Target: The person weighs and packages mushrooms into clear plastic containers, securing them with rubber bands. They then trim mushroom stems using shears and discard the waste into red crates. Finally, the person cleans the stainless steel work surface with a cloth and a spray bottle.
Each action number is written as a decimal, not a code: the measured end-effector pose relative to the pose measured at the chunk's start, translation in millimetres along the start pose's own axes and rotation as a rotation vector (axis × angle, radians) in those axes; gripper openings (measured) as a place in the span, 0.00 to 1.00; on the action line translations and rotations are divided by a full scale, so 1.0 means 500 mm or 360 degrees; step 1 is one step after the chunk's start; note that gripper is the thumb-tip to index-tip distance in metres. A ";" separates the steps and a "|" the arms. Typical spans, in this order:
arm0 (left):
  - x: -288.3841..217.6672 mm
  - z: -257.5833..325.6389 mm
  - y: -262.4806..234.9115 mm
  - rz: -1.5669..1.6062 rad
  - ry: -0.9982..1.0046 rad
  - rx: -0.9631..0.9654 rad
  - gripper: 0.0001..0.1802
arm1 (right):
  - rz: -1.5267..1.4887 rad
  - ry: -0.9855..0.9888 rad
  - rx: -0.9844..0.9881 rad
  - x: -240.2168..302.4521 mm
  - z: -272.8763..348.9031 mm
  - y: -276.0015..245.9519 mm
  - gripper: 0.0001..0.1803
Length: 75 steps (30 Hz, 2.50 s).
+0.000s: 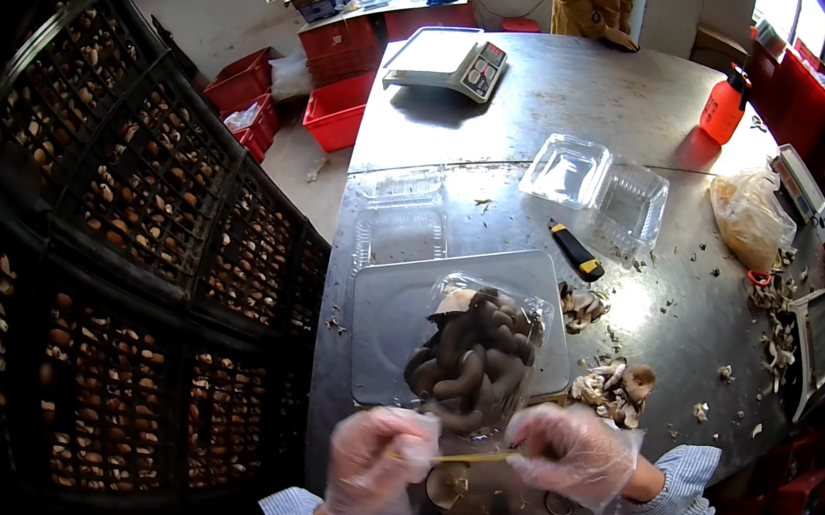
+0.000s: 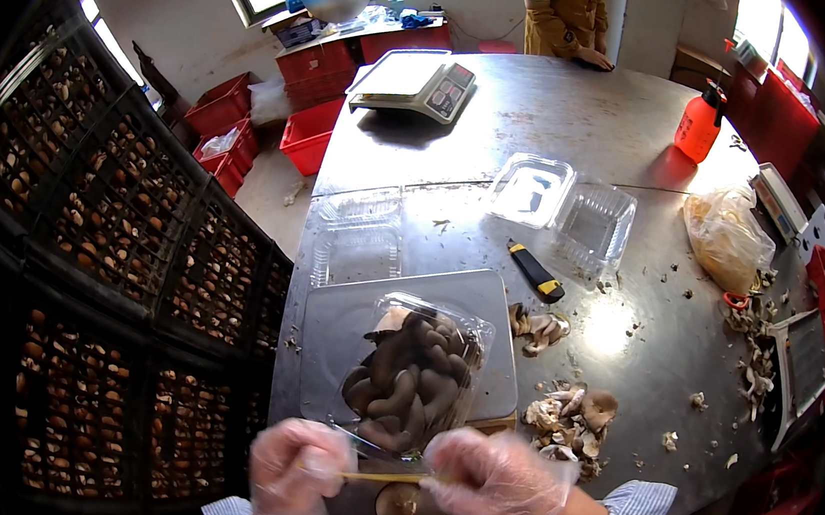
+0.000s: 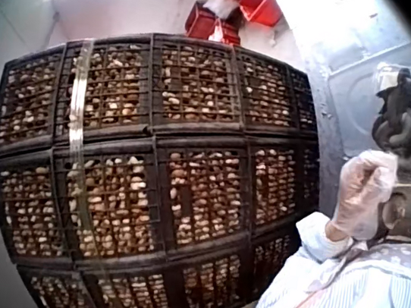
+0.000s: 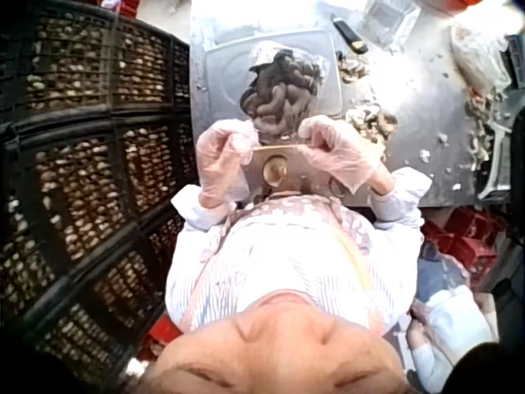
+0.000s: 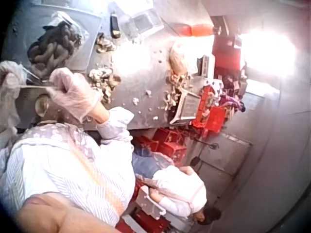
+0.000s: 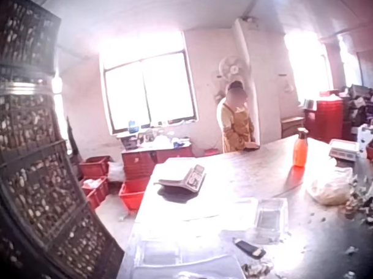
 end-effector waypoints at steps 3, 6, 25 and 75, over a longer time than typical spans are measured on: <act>-0.033 -0.084 -0.053 0.0123 0.0530 0.0100 0.18 | 0.1100 -0.0596 -0.0228 -0.001 -0.046 -0.049 0.19; -0.074 -0.225 -0.066 -0.0283 0.0653 0.0445 0.21 | 0.1318 -0.0613 -0.0947 -0.024 -0.110 -0.133 0.29; 0.026 -0.306 -0.168 -0.0884 -0.0616 0.0620 0.39 | 0.0648 0.0562 -0.0050 -0.175 -0.093 -0.071 0.43; 0.452 0.167 -0.093 -0.1832 0.0261 -0.1220 0.19 | -0.1260 -0.0099 -0.2140 -0.352 0.736 -0.124 0.38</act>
Point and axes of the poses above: each hand's wrist, its own z-axis away from the middle knuckle, its own y-axis out of the palm, x = y × z, the point moved 2 cm from there along -z, towards the middle knuckle, and after that the axes turned 8 degrees about -y, right-handed, at the moved point
